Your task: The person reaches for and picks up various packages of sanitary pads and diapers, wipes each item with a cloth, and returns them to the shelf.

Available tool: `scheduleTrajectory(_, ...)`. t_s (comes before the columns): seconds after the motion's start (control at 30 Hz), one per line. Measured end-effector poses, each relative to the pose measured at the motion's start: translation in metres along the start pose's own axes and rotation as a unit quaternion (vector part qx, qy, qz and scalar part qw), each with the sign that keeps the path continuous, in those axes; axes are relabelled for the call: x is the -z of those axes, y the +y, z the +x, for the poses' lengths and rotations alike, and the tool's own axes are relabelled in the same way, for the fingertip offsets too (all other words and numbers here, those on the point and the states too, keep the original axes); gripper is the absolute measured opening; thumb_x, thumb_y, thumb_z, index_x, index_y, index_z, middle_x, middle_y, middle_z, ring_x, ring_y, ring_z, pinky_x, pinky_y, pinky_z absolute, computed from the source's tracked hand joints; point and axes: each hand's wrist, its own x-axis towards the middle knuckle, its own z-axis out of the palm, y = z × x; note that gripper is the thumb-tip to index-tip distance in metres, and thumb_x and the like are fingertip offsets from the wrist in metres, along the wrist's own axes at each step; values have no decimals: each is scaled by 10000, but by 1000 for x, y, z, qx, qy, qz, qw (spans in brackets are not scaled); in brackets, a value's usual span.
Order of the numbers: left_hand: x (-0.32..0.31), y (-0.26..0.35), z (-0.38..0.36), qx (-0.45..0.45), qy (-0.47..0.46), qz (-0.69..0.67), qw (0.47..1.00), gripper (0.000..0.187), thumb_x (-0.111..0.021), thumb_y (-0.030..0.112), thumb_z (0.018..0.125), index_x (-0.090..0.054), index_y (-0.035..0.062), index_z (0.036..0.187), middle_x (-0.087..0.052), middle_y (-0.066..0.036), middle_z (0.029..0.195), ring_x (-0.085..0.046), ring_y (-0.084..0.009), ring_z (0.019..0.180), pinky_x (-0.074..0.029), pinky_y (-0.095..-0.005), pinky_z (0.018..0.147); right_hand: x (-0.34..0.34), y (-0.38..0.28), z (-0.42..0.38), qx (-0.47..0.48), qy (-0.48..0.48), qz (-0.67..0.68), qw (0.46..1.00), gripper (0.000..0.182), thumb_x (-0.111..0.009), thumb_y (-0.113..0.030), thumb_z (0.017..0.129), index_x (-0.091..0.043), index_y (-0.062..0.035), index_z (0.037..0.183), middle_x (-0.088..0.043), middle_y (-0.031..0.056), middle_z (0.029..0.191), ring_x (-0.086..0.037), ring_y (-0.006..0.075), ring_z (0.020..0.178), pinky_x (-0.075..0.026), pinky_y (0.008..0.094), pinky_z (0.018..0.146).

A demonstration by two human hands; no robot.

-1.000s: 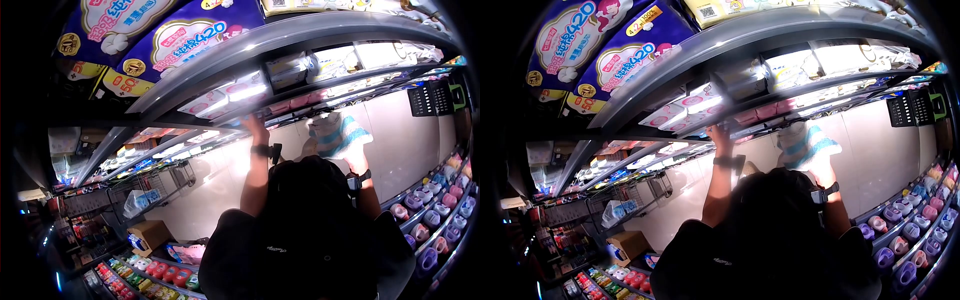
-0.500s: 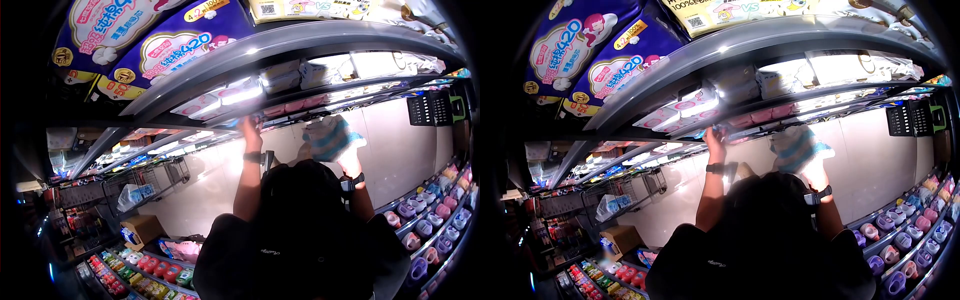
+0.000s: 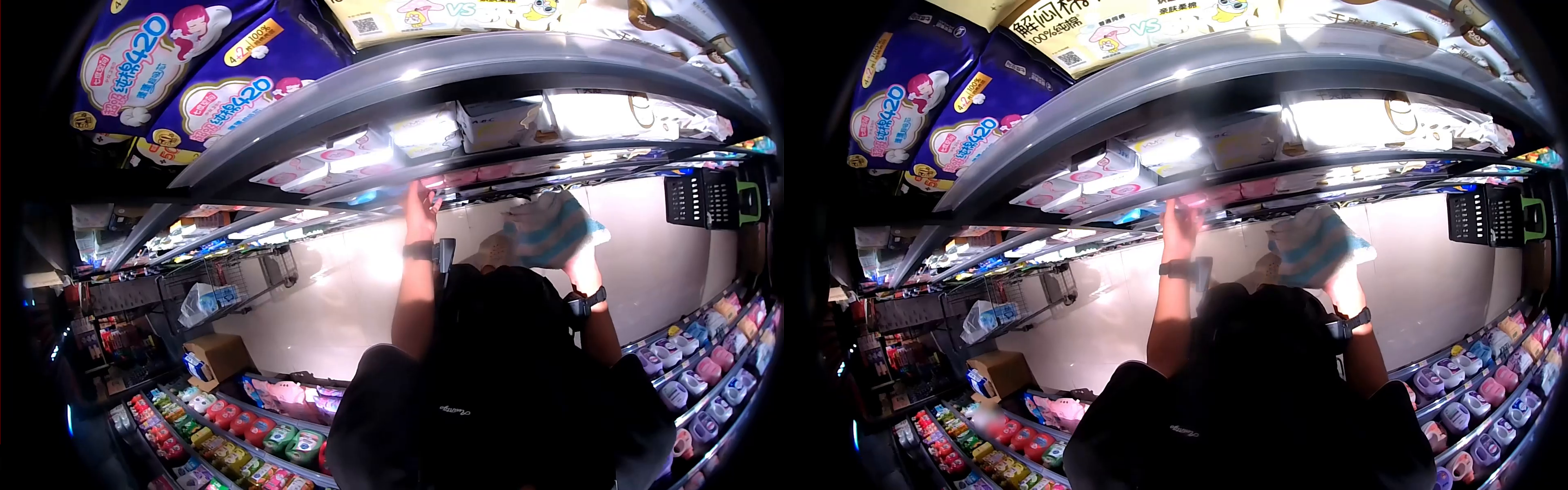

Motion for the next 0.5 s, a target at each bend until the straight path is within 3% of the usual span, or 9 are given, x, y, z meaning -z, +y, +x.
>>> scheduleTrajectory(0.13,-22,-9,7,-4,70,-48,996,574,-697,438,785,-388,233,1224,-419,-28,1101,-428,-215,984,-404,-417,840,23,-13,-3,-5,14,5,1000,401,-496,-355,946,-481,-63,1220,-552,55,1120,-546,177,1007,-477,314,854)
scheduleTrajectory(0.23,-31,-6,2,-13,33,-12,999,522,-667,435,808,-356,221,1169,-439,-17,996,-456,-202,923,-421,-422,806,33,-18,-4,-6,19,10,1000,402,-496,-357,946,-481,-63,1220,-552,54,1120,-546,177,1006,-477,314,853)
scheduleTrajectory(0.5,-20,-2,3,-18,21,-13,1000,438,-601,446,857,-372,204,1141,-427,-21,1024,-500,-233,949,-432,-484,812,33,-14,4,-16,20,48,999,405,-496,-361,945,-481,-63,1219,-551,53,1118,-546,177,1005,-477,314,852)
